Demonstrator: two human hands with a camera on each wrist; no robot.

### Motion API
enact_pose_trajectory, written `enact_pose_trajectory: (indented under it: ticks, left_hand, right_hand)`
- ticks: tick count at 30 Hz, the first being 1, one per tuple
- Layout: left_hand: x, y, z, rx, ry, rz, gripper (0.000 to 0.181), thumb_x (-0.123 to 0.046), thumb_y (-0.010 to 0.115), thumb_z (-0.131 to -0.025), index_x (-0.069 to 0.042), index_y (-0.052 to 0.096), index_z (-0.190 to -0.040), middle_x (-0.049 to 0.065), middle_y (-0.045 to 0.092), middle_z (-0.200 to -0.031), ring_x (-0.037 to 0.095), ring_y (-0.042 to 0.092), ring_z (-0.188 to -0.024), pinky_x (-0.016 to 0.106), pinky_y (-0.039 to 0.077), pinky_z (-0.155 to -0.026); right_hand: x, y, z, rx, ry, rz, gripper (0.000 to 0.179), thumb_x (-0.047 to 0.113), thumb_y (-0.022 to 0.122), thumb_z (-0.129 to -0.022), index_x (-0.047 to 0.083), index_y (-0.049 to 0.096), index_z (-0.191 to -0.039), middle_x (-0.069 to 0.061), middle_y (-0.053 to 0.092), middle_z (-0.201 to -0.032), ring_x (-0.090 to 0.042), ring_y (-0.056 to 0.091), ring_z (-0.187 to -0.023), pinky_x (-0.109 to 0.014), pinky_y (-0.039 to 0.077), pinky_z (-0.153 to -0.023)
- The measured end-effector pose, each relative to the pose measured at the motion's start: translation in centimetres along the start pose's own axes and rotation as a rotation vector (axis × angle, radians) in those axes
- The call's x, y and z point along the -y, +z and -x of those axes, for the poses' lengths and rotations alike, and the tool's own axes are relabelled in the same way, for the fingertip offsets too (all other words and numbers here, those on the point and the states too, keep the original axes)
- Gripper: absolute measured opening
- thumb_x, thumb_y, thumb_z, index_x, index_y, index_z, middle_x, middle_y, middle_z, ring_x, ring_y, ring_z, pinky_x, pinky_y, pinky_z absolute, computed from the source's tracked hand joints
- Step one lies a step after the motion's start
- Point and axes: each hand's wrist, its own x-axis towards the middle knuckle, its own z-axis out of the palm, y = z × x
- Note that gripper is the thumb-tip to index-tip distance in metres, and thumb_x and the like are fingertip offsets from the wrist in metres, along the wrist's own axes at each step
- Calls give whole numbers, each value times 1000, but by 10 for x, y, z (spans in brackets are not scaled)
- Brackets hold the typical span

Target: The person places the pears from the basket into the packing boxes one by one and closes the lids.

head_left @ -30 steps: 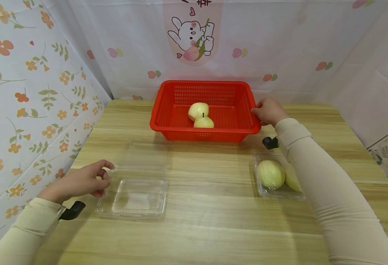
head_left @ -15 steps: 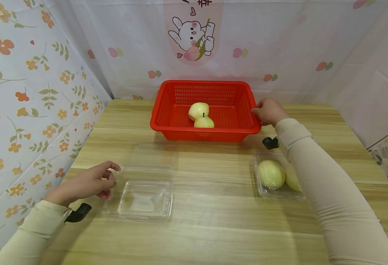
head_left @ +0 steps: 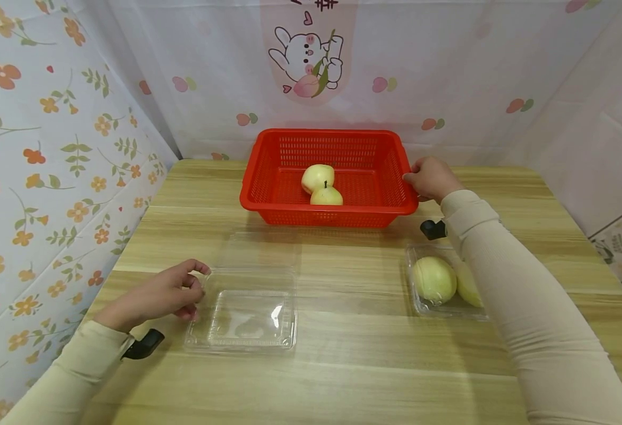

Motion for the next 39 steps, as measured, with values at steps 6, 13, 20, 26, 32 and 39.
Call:
enact_pose_trajectory:
  ticks: [6,13,20,26,32,39]
  left_hand:
    - [-3,9,-5,-2,8,21,46,-4,52,-94,6,34,-135,18,56,-88,31,67,-71,37,58,-65]
    - [-9,21,-9,-26,12,24,47,-1,52,-91,6,35,-134,16,56,-85,28,66,-67,35,57,-63]
    - [-18,30,-15,-38,14,3,46,0,52,-88,5,38,-132,13,55,-83,26,64,-64,35,57,-63]
    - [-25,39,-22,-38,11,-9,45,0,54,-88,4,40,-131,12,55,-82,24,63,-63,35,57,-63]
    - [-31,49,-28,-36,16,-5,44,0,55,-88,3,41,-130,13,56,-81,24,63,-62,35,57,-64]
    - [-38,55,-33,-41,44,-3,42,0,53,-88,4,41,-129,14,56,-81,25,65,-62,37,58,-65]
  right_hand:
    - [-1,0,-1,2,-1,2,29,13,51,-102,-12,54,-115,-25,63,-101,-30,67,-80,-41,59,-72]
    - [-1,0,-2,2,-2,-2,28,13,51,-102,-11,54,-113,-24,63,-100,-29,67,-80,-41,59,-71]
    - [-2,0,-2,-2,-2,-2,27,13,51,-101,-11,54,-112,-24,62,-99,-29,67,-79,-39,59,-68]
    - [-2,0,-3,-1,0,-2,26,13,51,-101,-11,54,-112,-24,62,-99,-29,67,-79,-38,59,-68]
    - [-1,0,-2,0,7,1,26,13,52,-101,-11,55,-112,-25,62,-100,-30,68,-80,-40,59,-69]
    - [0,1,-2,-4,10,4,27,14,51,-102,-11,55,-113,-25,62,-101,-31,68,-81,-46,58,-76]
